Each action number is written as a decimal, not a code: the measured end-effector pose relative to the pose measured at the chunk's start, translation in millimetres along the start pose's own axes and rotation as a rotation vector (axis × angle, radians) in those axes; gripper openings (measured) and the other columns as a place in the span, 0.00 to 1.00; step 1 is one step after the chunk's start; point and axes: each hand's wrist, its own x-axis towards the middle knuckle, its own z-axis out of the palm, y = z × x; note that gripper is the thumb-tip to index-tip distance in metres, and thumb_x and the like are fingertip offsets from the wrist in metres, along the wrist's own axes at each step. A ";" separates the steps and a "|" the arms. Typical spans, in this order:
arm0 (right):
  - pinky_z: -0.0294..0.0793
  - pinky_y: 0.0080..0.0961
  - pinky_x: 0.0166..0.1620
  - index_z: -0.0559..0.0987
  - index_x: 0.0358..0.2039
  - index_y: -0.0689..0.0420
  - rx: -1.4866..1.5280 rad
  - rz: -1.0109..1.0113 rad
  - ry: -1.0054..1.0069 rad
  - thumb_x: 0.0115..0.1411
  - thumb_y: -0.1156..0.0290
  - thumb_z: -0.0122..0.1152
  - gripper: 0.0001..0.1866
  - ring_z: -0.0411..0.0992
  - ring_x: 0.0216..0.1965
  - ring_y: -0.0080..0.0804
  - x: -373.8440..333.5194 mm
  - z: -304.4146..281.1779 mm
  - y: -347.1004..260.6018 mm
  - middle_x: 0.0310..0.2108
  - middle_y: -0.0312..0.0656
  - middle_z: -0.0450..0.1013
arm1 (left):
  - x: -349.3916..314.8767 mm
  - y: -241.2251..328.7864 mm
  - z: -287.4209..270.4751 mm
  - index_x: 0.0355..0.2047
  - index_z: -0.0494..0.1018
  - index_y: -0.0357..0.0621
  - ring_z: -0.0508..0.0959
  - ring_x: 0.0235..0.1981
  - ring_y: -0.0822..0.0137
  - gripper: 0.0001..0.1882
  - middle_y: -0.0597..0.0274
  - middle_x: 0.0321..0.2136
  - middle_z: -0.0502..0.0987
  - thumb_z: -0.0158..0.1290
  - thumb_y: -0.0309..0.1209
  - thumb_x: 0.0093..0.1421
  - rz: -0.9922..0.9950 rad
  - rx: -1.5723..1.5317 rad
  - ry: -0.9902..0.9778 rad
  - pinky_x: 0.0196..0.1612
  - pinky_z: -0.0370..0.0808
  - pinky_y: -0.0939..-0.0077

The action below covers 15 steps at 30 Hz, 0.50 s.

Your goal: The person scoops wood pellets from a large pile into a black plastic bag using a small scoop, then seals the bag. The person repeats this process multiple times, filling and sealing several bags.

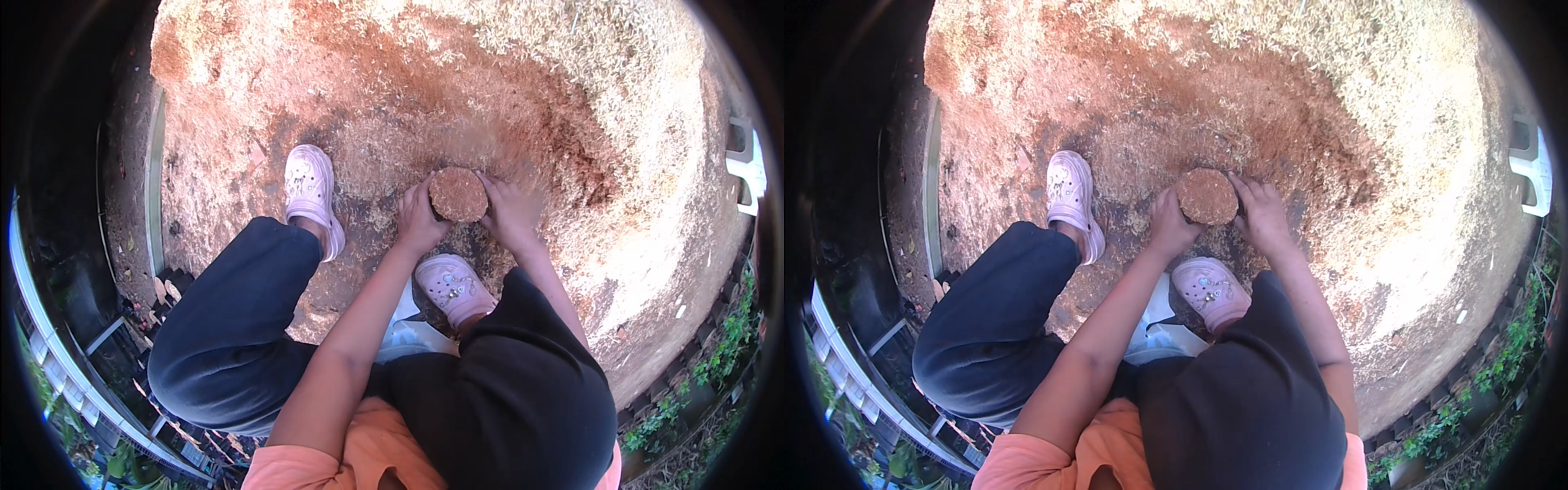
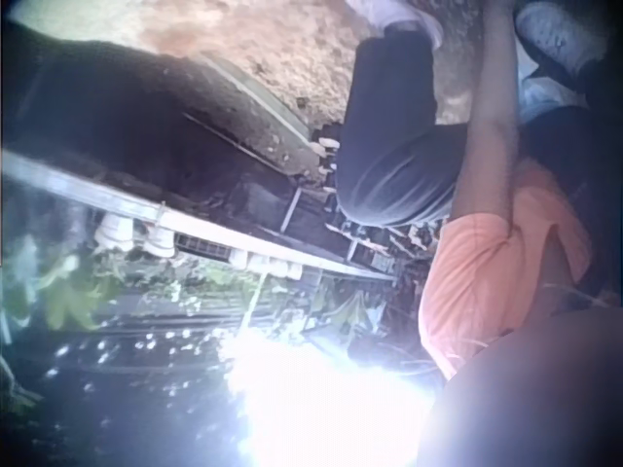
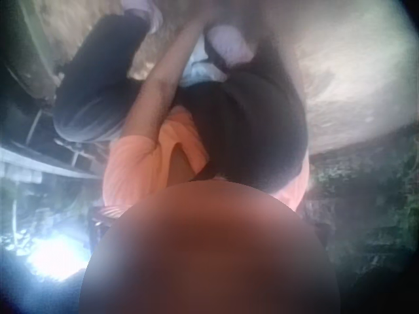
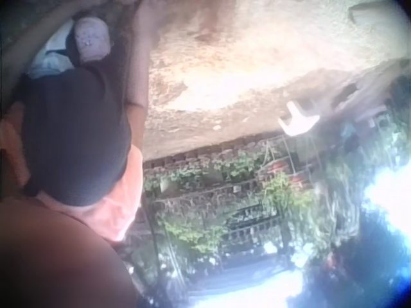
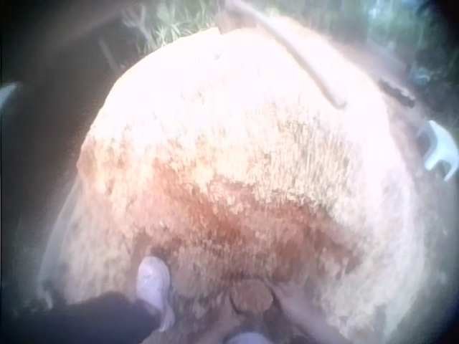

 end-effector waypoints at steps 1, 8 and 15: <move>0.66 0.39 0.60 0.63 0.65 0.53 0.000 0.017 -0.030 0.45 0.78 0.68 0.44 0.66 0.53 0.47 3.6 -2.2 -0.7 0.54 0.46 0.70 | 2.0 1.4 -1.7 0.66 0.54 0.45 0.63 0.60 0.48 0.54 0.46 0.56 0.66 0.70 0.36 0.40 0.014 0.002 0.001 0.65 0.55 0.57; 0.66 0.41 0.58 0.68 0.60 0.56 0.060 -0.098 0.043 0.44 0.75 0.70 0.39 0.68 0.53 0.48 11.9 -32.1 -2.6 0.50 0.47 0.71 | 6.5 21.4 -32.1 0.62 0.55 0.39 0.65 0.60 0.46 0.52 0.43 0.55 0.68 0.72 0.37 0.40 0.116 -0.006 0.014 0.64 0.59 0.56; 0.73 0.33 0.55 0.63 0.64 0.58 0.479 -0.072 -0.027 0.48 0.76 0.71 0.42 0.70 0.53 0.41 12.2 -100.1 -38.0 0.54 0.48 0.66 | 2.5 55.1 -80.5 0.61 0.48 0.32 0.71 0.57 0.51 0.54 0.39 0.55 0.69 0.72 0.36 0.44 0.213 -0.621 -0.046 0.60 0.68 0.62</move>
